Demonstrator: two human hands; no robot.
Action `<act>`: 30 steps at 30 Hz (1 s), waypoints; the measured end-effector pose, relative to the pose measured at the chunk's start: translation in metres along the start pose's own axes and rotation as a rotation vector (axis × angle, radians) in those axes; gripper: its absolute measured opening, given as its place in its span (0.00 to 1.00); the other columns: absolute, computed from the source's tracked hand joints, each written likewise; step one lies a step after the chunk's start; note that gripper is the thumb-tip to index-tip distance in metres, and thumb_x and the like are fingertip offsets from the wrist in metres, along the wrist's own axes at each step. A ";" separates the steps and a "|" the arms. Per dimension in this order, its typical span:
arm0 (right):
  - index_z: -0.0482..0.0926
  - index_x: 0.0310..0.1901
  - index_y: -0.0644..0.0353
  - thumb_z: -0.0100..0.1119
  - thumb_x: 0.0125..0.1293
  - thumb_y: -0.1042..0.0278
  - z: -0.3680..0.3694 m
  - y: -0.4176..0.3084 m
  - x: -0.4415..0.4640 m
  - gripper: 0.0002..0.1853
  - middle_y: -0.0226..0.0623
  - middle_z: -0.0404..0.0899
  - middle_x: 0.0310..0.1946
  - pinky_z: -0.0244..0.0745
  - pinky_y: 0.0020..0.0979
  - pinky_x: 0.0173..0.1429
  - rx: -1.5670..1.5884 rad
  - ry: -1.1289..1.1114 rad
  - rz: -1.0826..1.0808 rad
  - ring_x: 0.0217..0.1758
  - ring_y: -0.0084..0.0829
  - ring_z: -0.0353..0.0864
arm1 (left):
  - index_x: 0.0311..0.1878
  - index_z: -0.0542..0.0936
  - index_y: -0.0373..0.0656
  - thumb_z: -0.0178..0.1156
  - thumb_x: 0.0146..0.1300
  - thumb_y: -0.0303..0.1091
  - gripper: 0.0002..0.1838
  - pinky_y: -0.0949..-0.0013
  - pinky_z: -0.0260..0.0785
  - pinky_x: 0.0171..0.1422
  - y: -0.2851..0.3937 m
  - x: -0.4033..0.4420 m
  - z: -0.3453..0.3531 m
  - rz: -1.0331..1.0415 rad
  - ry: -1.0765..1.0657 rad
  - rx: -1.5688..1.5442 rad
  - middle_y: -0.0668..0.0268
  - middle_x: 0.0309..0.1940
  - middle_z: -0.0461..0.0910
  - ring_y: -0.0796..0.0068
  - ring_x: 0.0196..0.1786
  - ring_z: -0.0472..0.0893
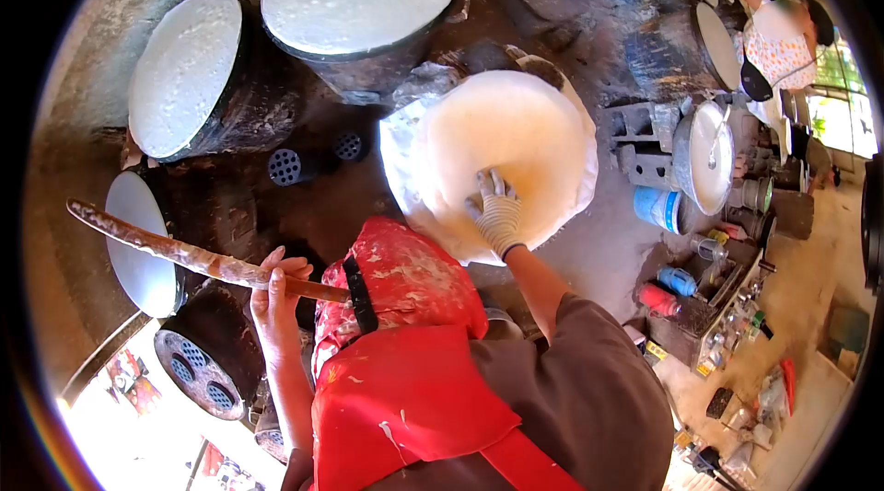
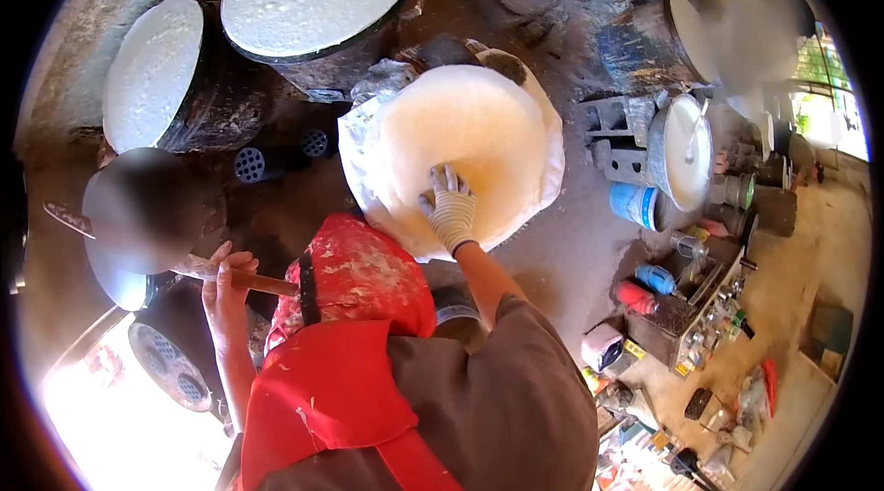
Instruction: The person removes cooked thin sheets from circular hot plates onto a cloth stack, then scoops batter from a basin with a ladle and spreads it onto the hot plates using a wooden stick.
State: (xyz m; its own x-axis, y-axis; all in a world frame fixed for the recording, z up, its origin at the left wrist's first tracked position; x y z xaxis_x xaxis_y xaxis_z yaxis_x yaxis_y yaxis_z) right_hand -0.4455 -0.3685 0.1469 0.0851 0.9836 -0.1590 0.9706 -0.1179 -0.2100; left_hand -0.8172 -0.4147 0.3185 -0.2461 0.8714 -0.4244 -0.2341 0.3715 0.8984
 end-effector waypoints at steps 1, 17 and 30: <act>0.66 0.58 0.48 0.56 0.54 0.54 0.004 -0.005 -0.003 0.28 0.38 0.61 0.61 0.59 0.48 0.58 -0.059 -0.057 -0.009 0.59 0.46 0.62 | 0.56 0.65 0.31 0.46 0.66 0.35 0.20 0.64 0.69 0.54 0.001 0.000 0.001 0.004 0.012 -0.002 0.58 0.40 0.77 0.69 0.43 0.78; 0.52 0.63 0.69 0.52 0.55 0.45 0.102 -0.150 0.152 0.43 0.56 0.51 0.64 0.52 0.41 0.67 0.147 0.103 0.362 0.65 0.50 0.55 | 0.55 0.67 0.35 0.47 0.66 0.34 0.17 0.66 0.69 0.53 -0.026 -0.027 -0.036 -0.052 0.207 -0.129 0.57 0.40 0.77 0.66 0.44 0.78; 0.62 0.57 0.68 0.59 0.52 0.56 0.110 -0.177 0.117 0.34 0.55 0.64 0.56 0.56 0.40 0.64 0.590 0.184 0.390 0.60 0.50 0.61 | 0.56 0.65 0.34 0.48 0.66 0.36 0.19 0.67 0.68 0.53 -0.050 -0.020 -0.096 -0.171 0.260 -0.220 0.58 0.41 0.76 0.68 0.44 0.77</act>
Point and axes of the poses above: each hand's wrist, its own x-axis towards the middle knuckle, its own z-axis out of the palm, y = z × x, the point moved 9 cm from there along x, towards the middle knuckle
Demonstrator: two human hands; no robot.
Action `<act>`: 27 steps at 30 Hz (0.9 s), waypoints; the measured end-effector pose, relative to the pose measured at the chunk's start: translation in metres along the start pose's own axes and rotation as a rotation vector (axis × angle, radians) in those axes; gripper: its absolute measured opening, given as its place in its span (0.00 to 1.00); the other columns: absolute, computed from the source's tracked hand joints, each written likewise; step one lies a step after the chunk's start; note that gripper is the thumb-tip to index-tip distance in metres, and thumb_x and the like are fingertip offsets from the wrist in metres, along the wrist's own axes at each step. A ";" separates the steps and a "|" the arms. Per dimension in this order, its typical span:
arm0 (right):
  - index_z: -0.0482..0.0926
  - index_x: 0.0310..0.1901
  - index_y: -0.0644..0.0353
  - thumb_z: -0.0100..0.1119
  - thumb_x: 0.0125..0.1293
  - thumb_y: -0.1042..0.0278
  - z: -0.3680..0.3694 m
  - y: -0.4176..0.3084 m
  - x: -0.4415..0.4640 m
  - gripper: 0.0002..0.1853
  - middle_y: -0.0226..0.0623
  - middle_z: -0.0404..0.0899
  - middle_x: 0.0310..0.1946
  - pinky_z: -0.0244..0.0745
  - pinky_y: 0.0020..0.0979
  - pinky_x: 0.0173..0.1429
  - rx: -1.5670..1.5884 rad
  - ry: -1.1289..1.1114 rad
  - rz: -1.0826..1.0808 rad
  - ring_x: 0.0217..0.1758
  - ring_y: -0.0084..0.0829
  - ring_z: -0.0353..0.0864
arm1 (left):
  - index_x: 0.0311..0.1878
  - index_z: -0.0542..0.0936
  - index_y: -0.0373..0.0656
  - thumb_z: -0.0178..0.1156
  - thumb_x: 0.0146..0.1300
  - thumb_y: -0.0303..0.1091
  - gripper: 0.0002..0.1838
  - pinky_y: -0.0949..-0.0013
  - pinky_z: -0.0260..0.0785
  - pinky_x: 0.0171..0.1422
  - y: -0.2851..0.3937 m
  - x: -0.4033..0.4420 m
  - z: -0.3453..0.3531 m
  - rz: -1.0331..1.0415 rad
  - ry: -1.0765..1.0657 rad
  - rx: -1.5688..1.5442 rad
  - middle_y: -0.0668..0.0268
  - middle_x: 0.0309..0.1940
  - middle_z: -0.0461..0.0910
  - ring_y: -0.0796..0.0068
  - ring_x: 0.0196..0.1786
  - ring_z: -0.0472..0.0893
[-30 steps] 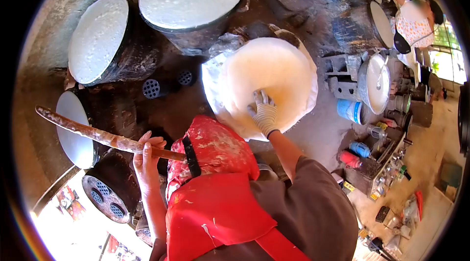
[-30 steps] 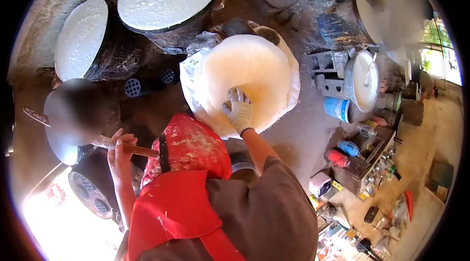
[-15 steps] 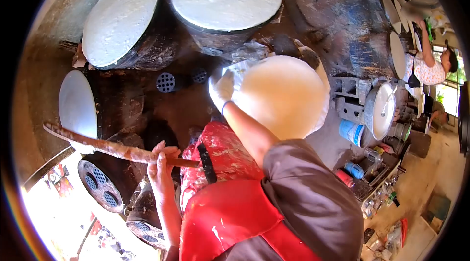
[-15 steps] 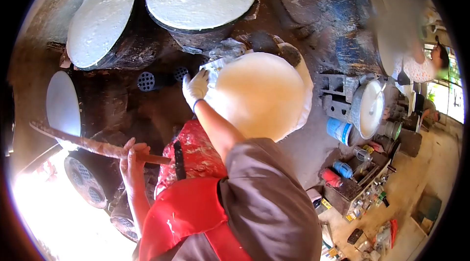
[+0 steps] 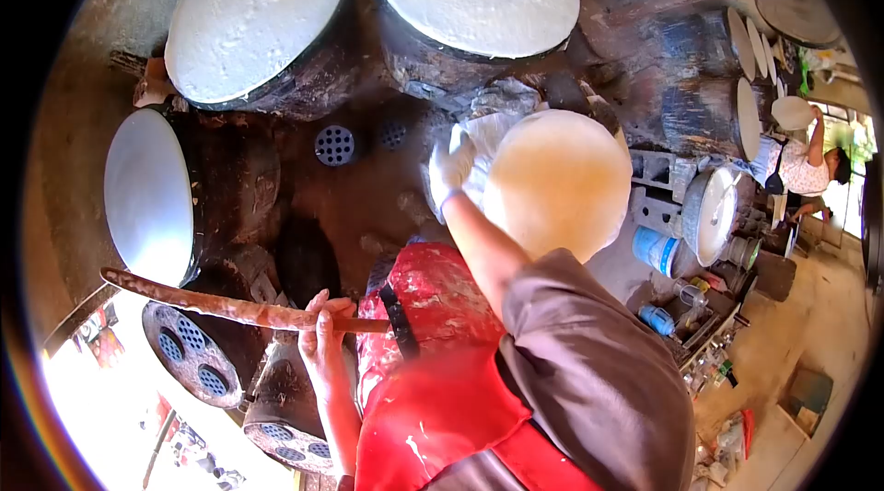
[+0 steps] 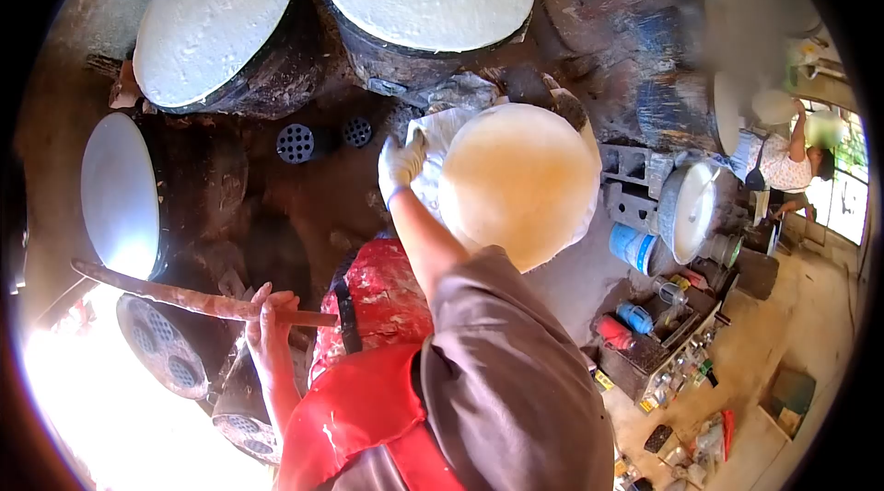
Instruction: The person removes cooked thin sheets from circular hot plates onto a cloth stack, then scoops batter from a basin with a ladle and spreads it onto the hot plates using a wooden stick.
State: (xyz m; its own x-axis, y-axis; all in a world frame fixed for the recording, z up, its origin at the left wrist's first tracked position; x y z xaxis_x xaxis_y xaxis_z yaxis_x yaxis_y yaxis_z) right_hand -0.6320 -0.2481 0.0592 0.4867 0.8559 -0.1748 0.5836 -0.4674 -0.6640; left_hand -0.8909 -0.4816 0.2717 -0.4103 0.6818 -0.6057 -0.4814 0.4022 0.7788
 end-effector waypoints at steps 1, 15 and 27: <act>0.60 0.59 0.68 0.58 0.53 0.55 -0.014 0.014 -0.022 0.35 0.53 0.61 0.58 0.56 0.41 0.64 -0.140 0.036 -0.017 0.62 0.50 0.59 | 0.56 0.65 0.34 0.48 0.66 0.35 0.19 0.67 0.67 0.53 -0.001 -0.001 -0.004 -0.003 0.003 -0.008 0.58 0.41 0.77 0.69 0.44 0.77; 0.67 0.54 0.65 0.56 0.55 0.61 -0.071 0.002 -0.090 0.26 0.55 0.68 0.52 0.60 0.41 0.61 -0.130 0.033 -0.484 0.57 0.49 0.64 | 0.56 0.67 0.35 0.49 0.65 0.35 0.19 0.65 0.67 0.53 0.001 0.001 -0.040 0.033 -0.192 0.006 0.56 0.41 0.76 0.68 0.44 0.76; 0.61 0.62 0.46 0.53 0.56 0.52 -0.149 0.088 -0.068 0.32 0.39 0.49 0.67 0.56 0.52 0.60 -0.690 -0.071 -0.150 0.64 0.49 0.55 | 0.56 0.66 0.34 0.48 0.66 0.36 0.19 0.65 0.68 0.52 0.006 0.016 -0.004 0.035 -0.233 0.047 0.54 0.41 0.75 0.66 0.44 0.77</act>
Point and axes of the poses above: each hand's wrist, its own x-axis towards the middle knuckle, its own z-axis out of the palm, y = z × x, the point moved 9 cm from there along x, towards the middle knuckle
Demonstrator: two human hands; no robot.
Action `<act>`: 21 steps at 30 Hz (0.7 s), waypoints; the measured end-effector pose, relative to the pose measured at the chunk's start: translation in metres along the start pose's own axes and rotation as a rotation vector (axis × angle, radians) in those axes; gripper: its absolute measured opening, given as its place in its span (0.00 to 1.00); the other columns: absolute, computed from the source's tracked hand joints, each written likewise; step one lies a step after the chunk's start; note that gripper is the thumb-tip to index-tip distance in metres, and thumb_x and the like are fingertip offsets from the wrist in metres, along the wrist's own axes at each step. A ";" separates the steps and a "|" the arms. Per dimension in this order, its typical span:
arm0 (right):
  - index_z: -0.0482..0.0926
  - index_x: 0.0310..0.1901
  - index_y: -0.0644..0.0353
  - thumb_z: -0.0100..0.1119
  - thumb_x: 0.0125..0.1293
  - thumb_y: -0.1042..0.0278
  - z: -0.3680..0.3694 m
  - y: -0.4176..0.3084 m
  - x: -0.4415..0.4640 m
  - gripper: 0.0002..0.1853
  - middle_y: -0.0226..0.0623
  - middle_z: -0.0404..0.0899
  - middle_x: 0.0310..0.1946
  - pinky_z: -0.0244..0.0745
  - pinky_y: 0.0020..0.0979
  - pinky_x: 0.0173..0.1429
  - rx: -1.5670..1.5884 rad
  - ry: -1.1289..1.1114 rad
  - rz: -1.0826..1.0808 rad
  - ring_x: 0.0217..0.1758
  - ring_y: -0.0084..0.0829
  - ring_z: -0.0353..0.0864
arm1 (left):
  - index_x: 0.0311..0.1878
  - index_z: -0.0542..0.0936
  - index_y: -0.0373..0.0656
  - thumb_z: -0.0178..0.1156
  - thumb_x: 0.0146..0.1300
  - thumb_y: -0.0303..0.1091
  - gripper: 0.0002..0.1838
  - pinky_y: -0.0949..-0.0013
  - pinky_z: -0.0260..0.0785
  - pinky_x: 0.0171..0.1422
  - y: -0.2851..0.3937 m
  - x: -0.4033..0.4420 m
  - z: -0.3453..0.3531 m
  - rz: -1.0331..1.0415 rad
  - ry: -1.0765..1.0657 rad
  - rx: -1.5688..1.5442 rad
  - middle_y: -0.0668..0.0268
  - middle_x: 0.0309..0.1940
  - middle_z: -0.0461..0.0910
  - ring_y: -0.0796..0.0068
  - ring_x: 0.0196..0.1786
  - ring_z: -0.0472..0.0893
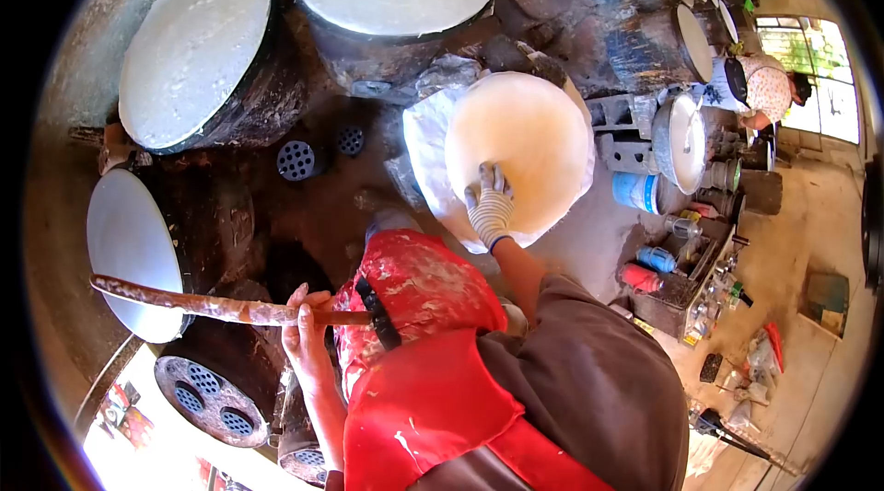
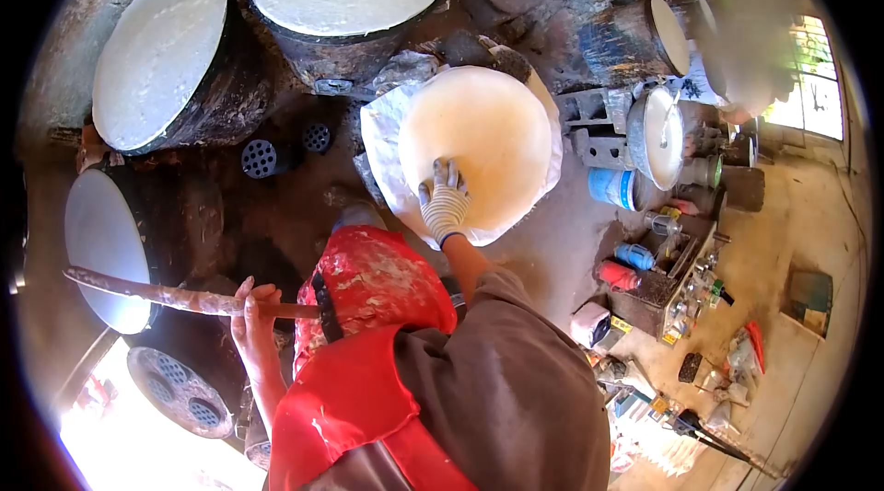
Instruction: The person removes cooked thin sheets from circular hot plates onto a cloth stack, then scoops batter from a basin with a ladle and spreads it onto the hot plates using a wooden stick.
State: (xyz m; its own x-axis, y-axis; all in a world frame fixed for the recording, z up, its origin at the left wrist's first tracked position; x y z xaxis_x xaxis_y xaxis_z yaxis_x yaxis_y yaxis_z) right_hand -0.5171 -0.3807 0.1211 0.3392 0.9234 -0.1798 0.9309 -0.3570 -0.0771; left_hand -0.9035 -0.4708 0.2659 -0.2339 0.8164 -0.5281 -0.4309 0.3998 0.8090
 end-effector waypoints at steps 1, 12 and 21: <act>0.61 0.62 0.46 0.53 0.56 0.51 0.001 0.000 -0.001 0.31 0.39 0.51 0.66 0.56 0.51 0.60 -0.020 -0.008 0.000 0.63 0.49 0.56 | 0.56 0.66 0.34 0.47 0.66 0.35 0.19 0.65 0.68 0.53 0.000 0.004 0.008 0.003 -0.018 -0.008 0.55 0.41 0.76 0.66 0.44 0.77; 0.64 0.58 0.60 0.58 0.58 0.62 -0.057 -0.147 -0.035 0.28 0.46 0.67 0.55 0.67 0.34 0.56 1.153 -0.771 -0.329 0.54 0.40 0.70 | 0.54 0.67 0.30 0.45 0.67 0.34 0.18 0.69 0.68 0.51 0.031 0.029 0.091 0.009 -0.081 0.149 0.59 0.39 0.78 0.71 0.40 0.78; 0.66 0.51 0.64 0.56 0.61 0.68 -0.070 -0.322 -0.153 0.18 0.28 0.71 0.37 0.67 0.20 0.44 1.125 -1.386 -0.726 0.40 0.16 0.69 | 0.59 0.66 0.36 0.47 0.65 0.27 0.19 0.75 0.66 0.53 -0.018 0.023 -0.014 0.145 0.207 -0.156 0.65 0.40 0.77 0.81 0.44 0.75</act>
Point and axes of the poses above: each hand's wrist, its own x-axis towards the middle knuckle, its own z-axis out of the palm, y = z × x, the point moved 9 cm from there along x, towards the middle knuckle
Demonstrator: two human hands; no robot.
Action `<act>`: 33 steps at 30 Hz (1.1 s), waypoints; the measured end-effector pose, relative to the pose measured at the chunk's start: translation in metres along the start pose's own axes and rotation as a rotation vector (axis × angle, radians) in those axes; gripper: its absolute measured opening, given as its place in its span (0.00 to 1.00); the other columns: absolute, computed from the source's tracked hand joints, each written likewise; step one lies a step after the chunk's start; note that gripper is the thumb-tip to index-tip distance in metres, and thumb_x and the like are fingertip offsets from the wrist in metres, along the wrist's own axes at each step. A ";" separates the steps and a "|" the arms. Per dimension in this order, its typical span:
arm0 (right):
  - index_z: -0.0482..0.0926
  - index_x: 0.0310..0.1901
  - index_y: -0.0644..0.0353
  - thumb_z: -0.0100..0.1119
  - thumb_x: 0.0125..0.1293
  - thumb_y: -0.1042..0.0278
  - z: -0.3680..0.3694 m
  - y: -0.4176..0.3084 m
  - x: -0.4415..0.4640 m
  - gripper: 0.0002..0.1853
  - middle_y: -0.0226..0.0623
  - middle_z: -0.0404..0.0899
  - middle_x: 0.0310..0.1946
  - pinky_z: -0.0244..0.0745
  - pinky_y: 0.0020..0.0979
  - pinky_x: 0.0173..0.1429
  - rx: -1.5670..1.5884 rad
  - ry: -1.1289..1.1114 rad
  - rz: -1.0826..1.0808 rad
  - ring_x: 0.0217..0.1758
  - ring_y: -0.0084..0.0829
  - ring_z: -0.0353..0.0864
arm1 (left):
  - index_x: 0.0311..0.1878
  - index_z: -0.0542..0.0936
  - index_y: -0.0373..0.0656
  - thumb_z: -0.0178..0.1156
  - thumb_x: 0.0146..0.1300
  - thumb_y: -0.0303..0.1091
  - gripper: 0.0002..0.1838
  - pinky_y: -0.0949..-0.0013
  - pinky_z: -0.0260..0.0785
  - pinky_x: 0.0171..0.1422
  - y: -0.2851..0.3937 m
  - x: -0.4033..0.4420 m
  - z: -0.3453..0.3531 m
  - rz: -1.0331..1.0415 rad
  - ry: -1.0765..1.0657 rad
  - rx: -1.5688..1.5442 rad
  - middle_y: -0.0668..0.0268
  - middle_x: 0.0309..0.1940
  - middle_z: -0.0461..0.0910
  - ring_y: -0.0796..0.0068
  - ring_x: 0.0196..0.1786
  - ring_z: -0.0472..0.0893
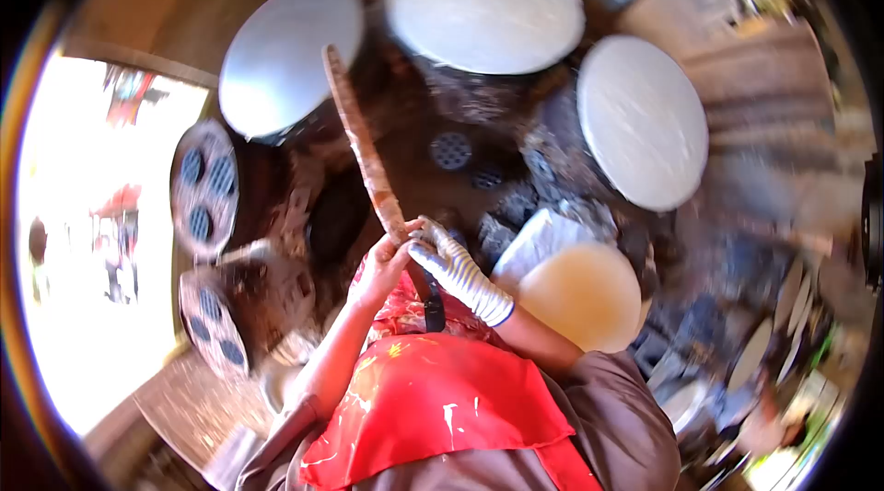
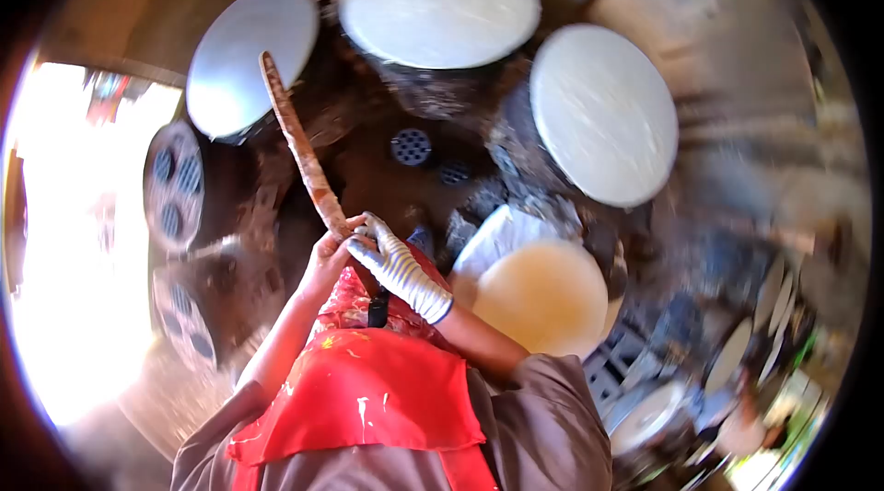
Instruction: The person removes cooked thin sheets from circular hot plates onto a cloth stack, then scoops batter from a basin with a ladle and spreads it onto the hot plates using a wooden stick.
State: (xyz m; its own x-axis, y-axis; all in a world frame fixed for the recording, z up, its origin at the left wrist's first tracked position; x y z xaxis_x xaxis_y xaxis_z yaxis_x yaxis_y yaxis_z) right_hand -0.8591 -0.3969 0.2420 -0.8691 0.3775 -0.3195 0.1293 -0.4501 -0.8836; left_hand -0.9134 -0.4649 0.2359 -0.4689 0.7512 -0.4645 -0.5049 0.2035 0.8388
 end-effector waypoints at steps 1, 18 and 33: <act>0.67 0.51 0.64 0.57 0.61 0.67 -0.001 0.016 -0.003 0.19 0.30 0.71 0.36 0.68 0.21 0.43 0.034 -0.079 0.045 0.38 0.17 0.69 | 0.58 0.68 0.37 0.49 0.64 0.26 0.18 0.75 0.65 0.53 -0.005 -0.006 0.003 0.048 0.019 0.072 0.65 0.40 0.77 0.81 0.44 0.75; 0.68 0.56 0.58 0.53 0.62 0.66 0.172 0.097 -0.036 0.21 0.39 0.78 0.35 0.72 0.25 0.43 -0.708 -0.830 0.065 0.36 0.25 0.77 | 0.52 0.73 0.37 0.56 0.61 0.32 0.17 0.72 0.66 0.54 -0.081 -0.192 -0.151 0.198 0.812 0.096 0.62 0.42 0.77 0.74 0.48 0.75; 0.72 0.53 0.48 0.47 0.59 0.63 0.316 0.295 -0.081 0.18 0.48 0.78 0.29 0.72 0.42 0.37 -1.936 -1.707 -0.079 0.32 0.47 0.78 | 0.49 0.74 0.32 0.45 0.66 0.30 0.14 0.75 0.69 0.45 -0.242 -0.413 -0.063 0.069 1.421 -0.820 0.60 0.33 0.77 0.77 0.38 0.77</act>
State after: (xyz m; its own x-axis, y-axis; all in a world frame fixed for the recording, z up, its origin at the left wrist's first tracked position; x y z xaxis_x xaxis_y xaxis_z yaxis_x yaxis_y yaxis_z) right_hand -0.9017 -0.8162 0.1160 -0.2370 -0.6511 -0.7210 -0.6431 0.6614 -0.3859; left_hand -0.6432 -0.8646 0.2065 -0.5212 -0.4947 -0.6954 -0.4647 -0.5189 0.7174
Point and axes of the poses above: each hand's wrist, its own x-axis towards the middle knuckle, its own z-axis out of the palm, y = z × x, the point moved 9 cm from there along x, towards the middle knuckle
